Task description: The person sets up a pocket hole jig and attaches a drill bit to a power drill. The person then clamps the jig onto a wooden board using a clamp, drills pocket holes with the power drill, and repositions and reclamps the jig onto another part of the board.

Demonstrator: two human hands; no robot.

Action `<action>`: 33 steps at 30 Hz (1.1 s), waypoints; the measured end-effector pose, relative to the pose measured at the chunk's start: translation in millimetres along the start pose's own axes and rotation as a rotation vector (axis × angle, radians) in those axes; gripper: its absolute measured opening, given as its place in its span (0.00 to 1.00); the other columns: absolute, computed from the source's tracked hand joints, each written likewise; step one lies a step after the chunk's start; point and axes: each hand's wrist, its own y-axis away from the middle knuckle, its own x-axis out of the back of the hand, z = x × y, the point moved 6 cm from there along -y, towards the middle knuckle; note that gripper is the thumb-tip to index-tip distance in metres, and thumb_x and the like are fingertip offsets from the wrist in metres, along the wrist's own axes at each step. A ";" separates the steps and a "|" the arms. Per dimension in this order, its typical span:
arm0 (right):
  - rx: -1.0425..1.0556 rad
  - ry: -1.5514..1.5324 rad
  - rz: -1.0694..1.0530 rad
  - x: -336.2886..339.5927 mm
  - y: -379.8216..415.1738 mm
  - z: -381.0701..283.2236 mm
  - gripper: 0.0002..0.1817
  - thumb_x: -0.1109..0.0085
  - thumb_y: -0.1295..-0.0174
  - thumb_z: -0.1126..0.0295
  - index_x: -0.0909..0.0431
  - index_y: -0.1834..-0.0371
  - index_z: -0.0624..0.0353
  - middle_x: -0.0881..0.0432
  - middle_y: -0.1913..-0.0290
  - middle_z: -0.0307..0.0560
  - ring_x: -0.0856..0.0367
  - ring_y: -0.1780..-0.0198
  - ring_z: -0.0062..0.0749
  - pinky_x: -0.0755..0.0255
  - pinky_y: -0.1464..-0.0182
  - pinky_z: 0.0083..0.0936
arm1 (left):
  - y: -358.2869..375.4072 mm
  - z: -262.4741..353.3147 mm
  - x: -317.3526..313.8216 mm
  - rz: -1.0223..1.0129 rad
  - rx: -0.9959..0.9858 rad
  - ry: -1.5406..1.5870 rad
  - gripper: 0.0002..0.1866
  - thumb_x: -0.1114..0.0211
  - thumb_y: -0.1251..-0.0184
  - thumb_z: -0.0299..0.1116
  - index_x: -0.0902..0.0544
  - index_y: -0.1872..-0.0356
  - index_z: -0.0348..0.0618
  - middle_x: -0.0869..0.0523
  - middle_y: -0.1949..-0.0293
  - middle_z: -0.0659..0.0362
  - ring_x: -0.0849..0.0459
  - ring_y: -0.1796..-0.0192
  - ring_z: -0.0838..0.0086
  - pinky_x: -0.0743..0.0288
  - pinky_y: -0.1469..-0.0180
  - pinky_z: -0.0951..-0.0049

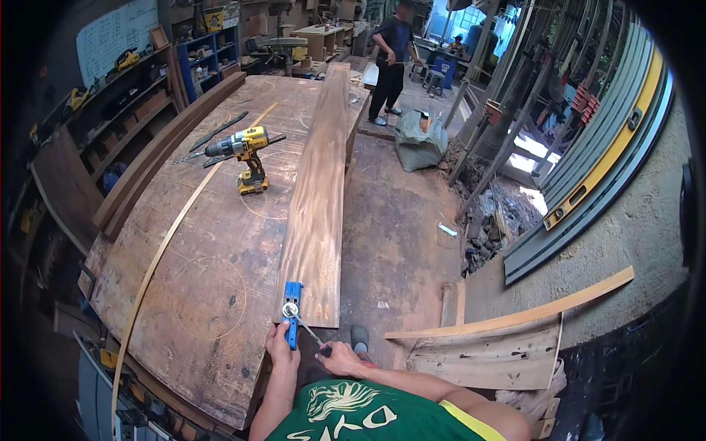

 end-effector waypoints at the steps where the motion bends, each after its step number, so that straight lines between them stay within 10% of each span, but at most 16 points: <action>1: -0.003 -0.002 -0.001 1.9 1.8 -3.6 0.25 0.36 0.38 0.53 0.18 0.47 0.63 0.14 0.63 0.67 0.13 0.54 0.57 0.23 0.47 0.44 | 0.2 -0.2 0.9 0.001 0.002 -0.002 0.10 0.36 0.35 0.21 0.23 0.54 0.39 0.16 0.62 0.57 0.14 0.64 0.70 0.17 0.61 0.70; 24: 0.005 -0.030 -0.050 -8.9 -7.1 -5.4 0.25 0.34 0.42 0.57 0.19 0.46 0.64 0.15 0.51 0.68 0.17 0.46 0.60 0.24 0.40 0.42 | 22.3 9.4 0.1 0.125 0.004 0.047 0.07 0.34 0.36 0.29 0.23 0.61 0.43 0.18 0.58 0.58 0.17 0.57 0.70 0.18 0.54 0.67; 33: 0.079 -0.070 -0.272 -12.0 -21.8 -10.9 0.27 0.33 0.42 0.57 0.21 0.44 0.64 0.15 0.57 0.71 0.15 0.48 0.58 0.23 0.44 0.45 | 23.1 -4.4 12.8 0.118 0.003 0.135 0.18 0.33 0.35 0.32 0.25 0.47 0.41 0.18 0.51 0.53 0.15 0.52 0.60 0.18 0.44 0.58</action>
